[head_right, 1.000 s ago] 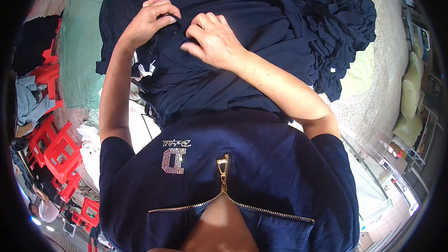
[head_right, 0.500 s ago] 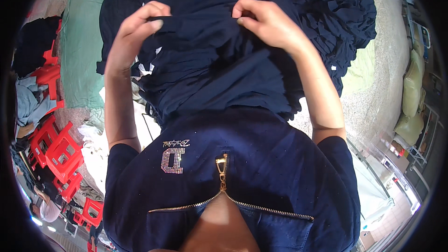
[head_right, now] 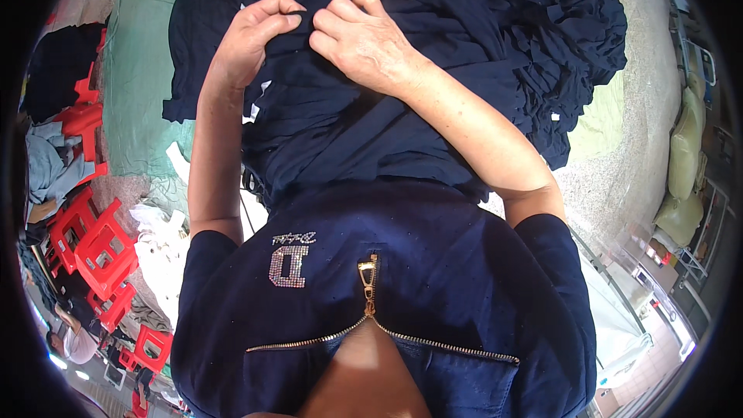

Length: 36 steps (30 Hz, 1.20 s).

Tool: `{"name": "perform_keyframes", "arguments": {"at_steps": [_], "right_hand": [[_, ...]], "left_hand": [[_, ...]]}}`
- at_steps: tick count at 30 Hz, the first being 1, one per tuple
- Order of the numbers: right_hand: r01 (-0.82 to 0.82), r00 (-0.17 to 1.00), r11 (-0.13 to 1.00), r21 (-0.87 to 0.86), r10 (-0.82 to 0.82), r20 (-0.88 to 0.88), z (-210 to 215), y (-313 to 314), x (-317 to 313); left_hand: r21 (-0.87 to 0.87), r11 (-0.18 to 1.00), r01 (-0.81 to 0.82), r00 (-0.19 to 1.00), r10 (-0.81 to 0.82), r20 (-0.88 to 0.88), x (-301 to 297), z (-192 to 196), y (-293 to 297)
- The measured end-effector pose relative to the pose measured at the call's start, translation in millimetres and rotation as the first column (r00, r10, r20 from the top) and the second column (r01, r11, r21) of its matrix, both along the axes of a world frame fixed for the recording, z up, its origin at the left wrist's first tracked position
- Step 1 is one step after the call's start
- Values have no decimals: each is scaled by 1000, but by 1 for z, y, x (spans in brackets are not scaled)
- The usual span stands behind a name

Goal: Inspecting black garments for defects or lint and cleaning them manually with hands.

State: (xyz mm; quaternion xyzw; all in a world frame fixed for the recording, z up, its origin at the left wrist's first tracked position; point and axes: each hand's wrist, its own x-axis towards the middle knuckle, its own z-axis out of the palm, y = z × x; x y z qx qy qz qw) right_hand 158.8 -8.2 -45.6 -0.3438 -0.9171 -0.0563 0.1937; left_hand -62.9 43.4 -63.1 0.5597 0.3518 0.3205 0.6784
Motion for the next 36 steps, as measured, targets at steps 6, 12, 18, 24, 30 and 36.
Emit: {"name": "perform_keyframes", "arguments": {"at_steps": [6,12,18,24,30,36], "right_hand": [[-35,965,998,43,45,-257,-4,2,5],[69,984,997,33,-63,-165,-7,1,3],[-13,968,975,222,68,-242,6,-8,6],[91,928,969,230,1,-371,4,-10,0],[98,930,971,218,-11,-368,-2,-10,0],[94,921,987,128,-38,-388,-7,-10,-1]], "left_hand": [[-30,995,-92,996,92,-22,2,12,-21],[-76,988,-131,991,128,-46,3,12,-31],[-55,983,-177,983,174,-55,7,28,-35],[31,992,-120,990,122,-67,9,39,-42],[85,984,-155,977,165,-133,12,34,-47],[225,951,-210,970,231,-70,19,18,-51]]}}
